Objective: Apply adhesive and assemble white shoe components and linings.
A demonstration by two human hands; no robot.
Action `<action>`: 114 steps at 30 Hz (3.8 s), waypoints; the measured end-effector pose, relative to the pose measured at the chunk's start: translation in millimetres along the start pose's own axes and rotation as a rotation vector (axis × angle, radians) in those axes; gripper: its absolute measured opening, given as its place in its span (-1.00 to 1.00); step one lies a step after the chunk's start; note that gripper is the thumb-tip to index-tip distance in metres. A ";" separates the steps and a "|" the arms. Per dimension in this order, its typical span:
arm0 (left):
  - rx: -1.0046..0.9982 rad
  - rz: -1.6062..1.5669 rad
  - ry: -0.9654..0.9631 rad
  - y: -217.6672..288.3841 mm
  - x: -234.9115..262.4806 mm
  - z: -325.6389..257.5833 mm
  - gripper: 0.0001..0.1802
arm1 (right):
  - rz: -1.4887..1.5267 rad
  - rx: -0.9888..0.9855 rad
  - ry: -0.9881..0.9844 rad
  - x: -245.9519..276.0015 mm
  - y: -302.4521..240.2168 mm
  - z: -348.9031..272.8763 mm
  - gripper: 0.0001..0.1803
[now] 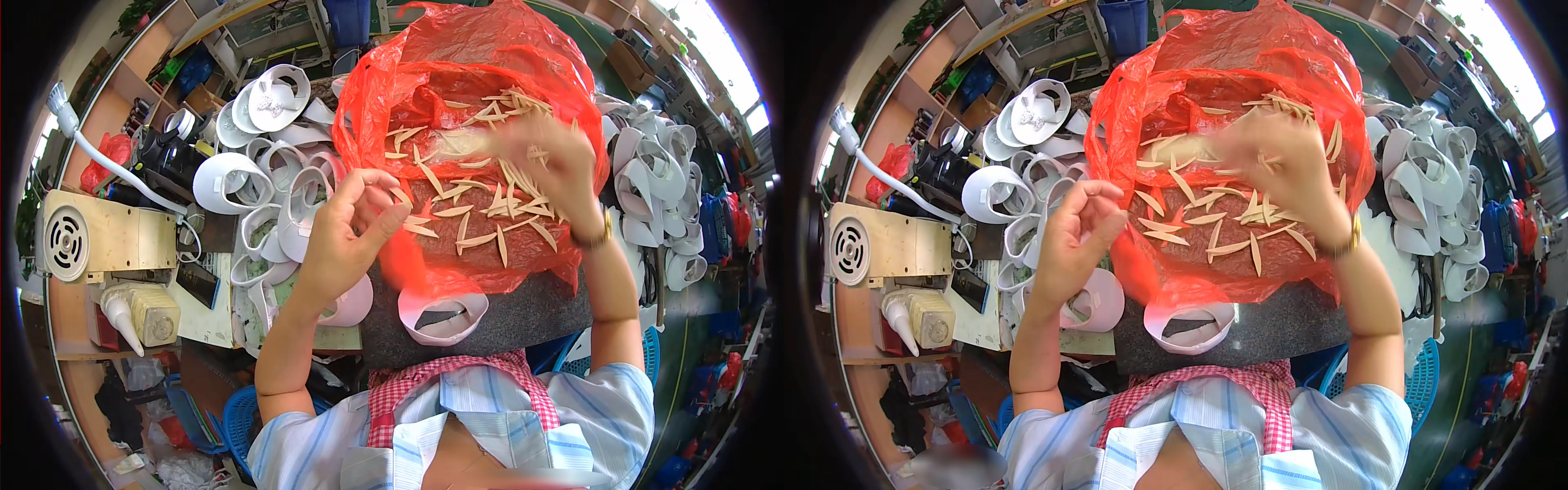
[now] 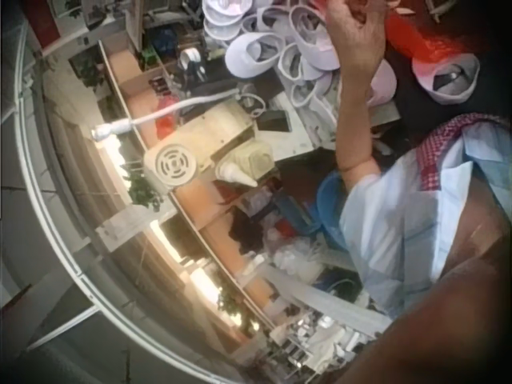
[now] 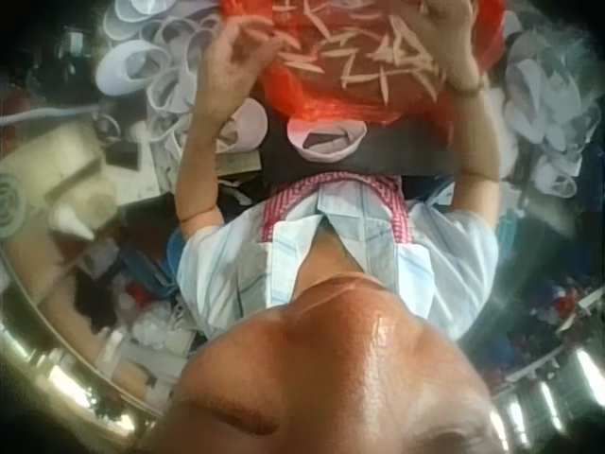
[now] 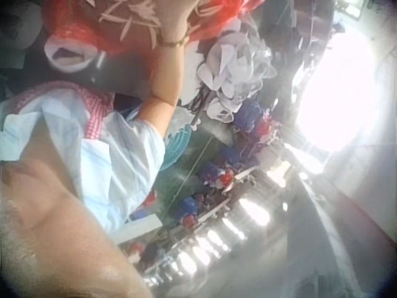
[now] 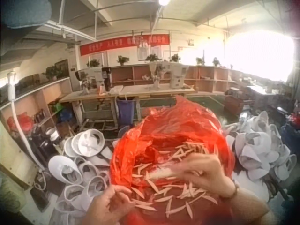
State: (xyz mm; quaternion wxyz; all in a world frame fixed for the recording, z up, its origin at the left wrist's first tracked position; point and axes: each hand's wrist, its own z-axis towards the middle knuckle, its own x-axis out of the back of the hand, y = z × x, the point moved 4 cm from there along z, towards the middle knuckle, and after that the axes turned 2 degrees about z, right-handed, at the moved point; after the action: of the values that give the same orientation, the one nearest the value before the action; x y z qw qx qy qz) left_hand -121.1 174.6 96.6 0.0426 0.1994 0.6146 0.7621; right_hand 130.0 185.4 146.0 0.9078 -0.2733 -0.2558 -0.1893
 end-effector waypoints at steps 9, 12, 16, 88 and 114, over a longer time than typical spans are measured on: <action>-0.054 0.161 -0.051 -27.6 -31.3 19.3 -0.77 | -0.709 -0.350 -0.658 -110.1 235.1 -67.1 -0.89; -0.006 0.162 -0.097 -39.3 -31.3 30.8 -0.77 | -0.183 -0.296 -0.827 -126.4 223.7 -57.0 -0.91; -0.197 0.516 -0.205 -67.8 -40.5 61.3 -0.76 | -0.646 -0.341 -0.756 -101.7 223.6 -41.3 -0.87; -0.332 0.787 -0.622 -48.5 -97.6 -126.1 -0.63 | 1.100 -0.908 0.084 10.6 -32.8 -175.9 -0.62; -0.522 1.190 -0.077 -59.3 -131.6 -201.5 -0.62 | 0.215 -0.706 -0.244 -91.3 -110.1 -202.8 -0.89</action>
State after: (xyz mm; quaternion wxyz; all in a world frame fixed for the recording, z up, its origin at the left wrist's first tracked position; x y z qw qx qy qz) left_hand -82.9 -37.2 -26.3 -0.3177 0.5161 0.1916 0.7720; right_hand 77.1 -2.0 -7.8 0.7355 -0.6146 -0.2509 -0.1354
